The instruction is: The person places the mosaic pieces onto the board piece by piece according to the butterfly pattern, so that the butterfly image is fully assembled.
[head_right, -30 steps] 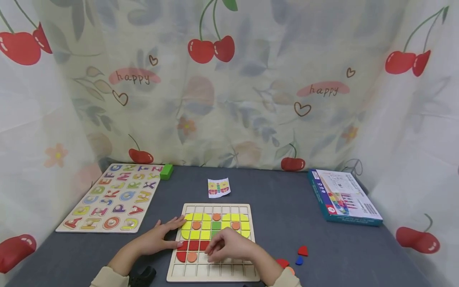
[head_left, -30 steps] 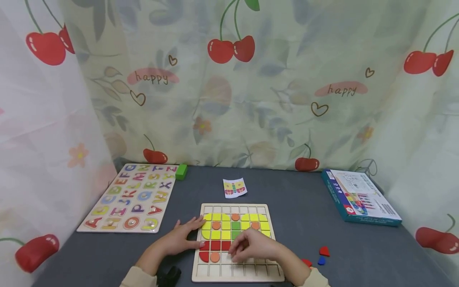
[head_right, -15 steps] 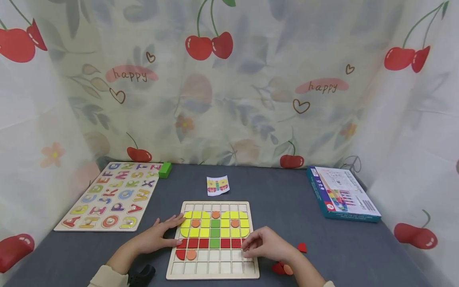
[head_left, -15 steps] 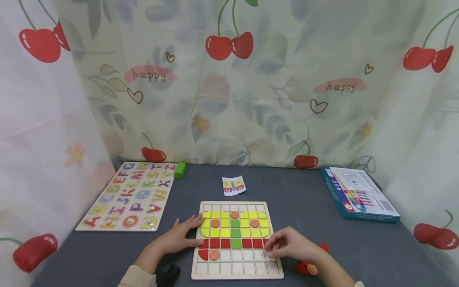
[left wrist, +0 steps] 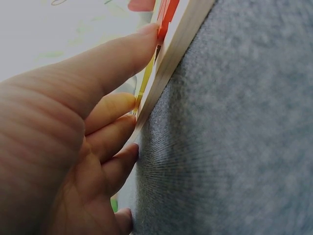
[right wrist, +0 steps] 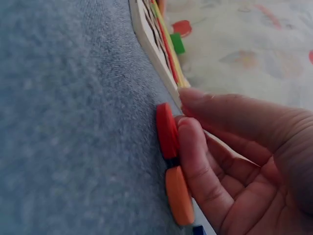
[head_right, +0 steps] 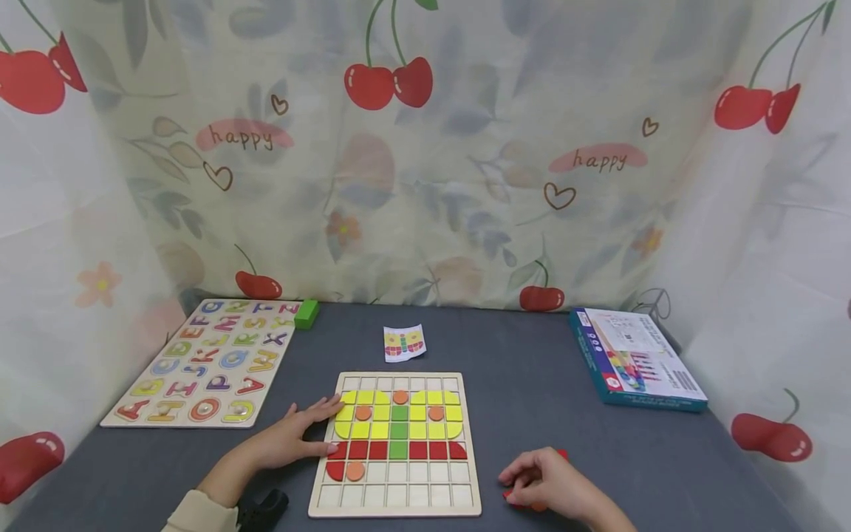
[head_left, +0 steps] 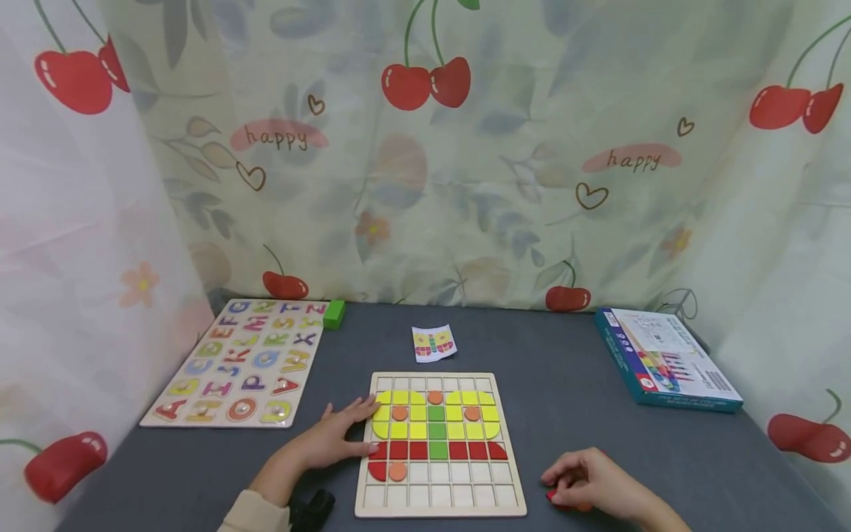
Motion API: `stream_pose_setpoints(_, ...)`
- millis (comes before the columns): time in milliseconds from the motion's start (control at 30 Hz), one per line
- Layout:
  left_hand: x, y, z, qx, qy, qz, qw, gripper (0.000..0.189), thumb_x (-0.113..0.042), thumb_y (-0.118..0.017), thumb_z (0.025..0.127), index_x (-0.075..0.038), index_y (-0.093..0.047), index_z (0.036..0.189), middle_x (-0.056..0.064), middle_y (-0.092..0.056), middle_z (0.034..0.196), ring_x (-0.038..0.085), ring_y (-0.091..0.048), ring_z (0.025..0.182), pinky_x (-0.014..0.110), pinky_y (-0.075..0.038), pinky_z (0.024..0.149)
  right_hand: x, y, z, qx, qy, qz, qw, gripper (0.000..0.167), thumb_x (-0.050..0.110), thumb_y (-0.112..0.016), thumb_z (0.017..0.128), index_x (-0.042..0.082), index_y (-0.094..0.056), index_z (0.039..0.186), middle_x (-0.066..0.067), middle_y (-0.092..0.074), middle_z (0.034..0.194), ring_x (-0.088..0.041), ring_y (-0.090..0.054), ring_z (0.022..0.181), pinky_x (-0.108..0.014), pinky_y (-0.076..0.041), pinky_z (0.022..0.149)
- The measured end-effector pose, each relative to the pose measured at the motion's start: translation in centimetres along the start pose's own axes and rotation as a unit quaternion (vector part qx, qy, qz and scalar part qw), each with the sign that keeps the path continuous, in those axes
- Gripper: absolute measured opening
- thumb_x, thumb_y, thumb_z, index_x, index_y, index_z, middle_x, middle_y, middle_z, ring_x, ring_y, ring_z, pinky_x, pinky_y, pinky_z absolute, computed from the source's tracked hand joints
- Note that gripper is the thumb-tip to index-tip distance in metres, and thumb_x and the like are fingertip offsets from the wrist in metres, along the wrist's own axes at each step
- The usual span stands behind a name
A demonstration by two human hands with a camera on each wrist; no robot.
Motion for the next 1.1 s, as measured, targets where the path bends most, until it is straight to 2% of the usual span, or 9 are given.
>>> stream_pose_setpoints(67,0.0,0.0,0.0,0.000,-0.002,-0.003,1.0000,0.077,-0.046,-0.069,0.079,-0.015,-0.039,0.143,0.006,-0.030,0.153,0.033,-0.016,0.144,0.065,0.006,0.110,-0.3,0.2,-0.4,-0.014,-0.005,-0.015,0.9998,0.030,0.016,-0.067,0.085,-0.007,-0.065,0.105,0.000,-0.066,0.081,-0.001,-0.052,0.059,-0.016,-0.042,0.050)
stream_pose_setpoints(200,0.0,0.0,-0.1,0.000,-0.006,-0.005,1.0000,0.077,-0.045,-0.069,0.080,-0.014,-0.038,0.144,0.007,-0.030,0.153,0.034,-0.016,0.144,0.066,0.006,0.109,-0.5,0.6,-1.0,-0.036,-0.012,-0.053,0.9979,0.031,0.020,-0.071,0.082,-0.001,-0.067,0.104,-0.004,-0.065,0.086,-0.002,-0.056,0.066,-0.017,-0.047,0.056)
stream_pose_setpoints(400,-0.1,0.0,-0.1,0.001,-0.011,-0.007,0.9999,0.077,-0.045,-0.068,0.080,-0.014,-0.038,0.144,0.007,-0.029,0.153,0.034,-0.016,0.144,0.065,0.006,0.109,-0.5,0.7,-1.4,-0.048,-0.006,-0.084,0.9953,0.033,0.026,-0.073,0.079,0.001,-0.068,0.100,-0.005,-0.063,0.090,0.000,-0.055,0.065,-0.017,-0.049,0.057)
stream_pose_setpoints(800,-0.1,0.1,-0.1,0.000,-0.006,-0.003,1.0000,0.077,-0.046,-0.068,0.080,-0.015,-0.038,0.144,0.006,-0.029,0.153,0.033,-0.016,0.144,0.064,0.005,0.110,0.1,0.6,-1.2,-0.054,0.008,-0.130,0.9900,0.025,0.024,-0.072,0.081,0.005,-0.071,0.096,0.000,-0.060,0.089,0.000,-0.051,0.064,-0.017,-0.046,0.055)
stream_pose_setpoints(900,0.0,0.1,-0.1,0.001,-0.008,-0.003,1.0000,0.077,-0.045,-0.068,0.080,-0.015,-0.038,0.144,0.006,-0.029,0.153,0.033,-0.016,0.144,0.065,0.005,0.110,0.3,0.5,-1.2,-0.051,0.010,-0.136,0.9893,0.023,0.023,-0.072,0.081,0.005,-0.069,0.094,0.001,-0.059,0.083,0.000,-0.051,0.063,-0.018,-0.046,0.054)
stream_pose_setpoints(1100,0.0,0.0,-0.1,0.003,-0.008,-0.007,0.9999,0.077,-0.045,-0.068,0.080,-0.014,-0.039,0.144,0.007,-0.029,0.153,0.034,-0.016,0.144,0.065,0.005,0.110,0.3,0.1,-0.9,-0.038,-0.026,-0.111,0.9928,0.021,0.024,-0.072,0.081,0.007,-0.064,0.091,0.001,-0.059,0.074,-0.003,-0.051,0.058,-0.018,-0.043,0.050)
Point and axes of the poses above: each hand's wrist, its own z-axis towards the middle knuckle, its own y-axis out of the back of the hand, x = y × z, the point moved 7 cm from there along z, towards the middle knuckle
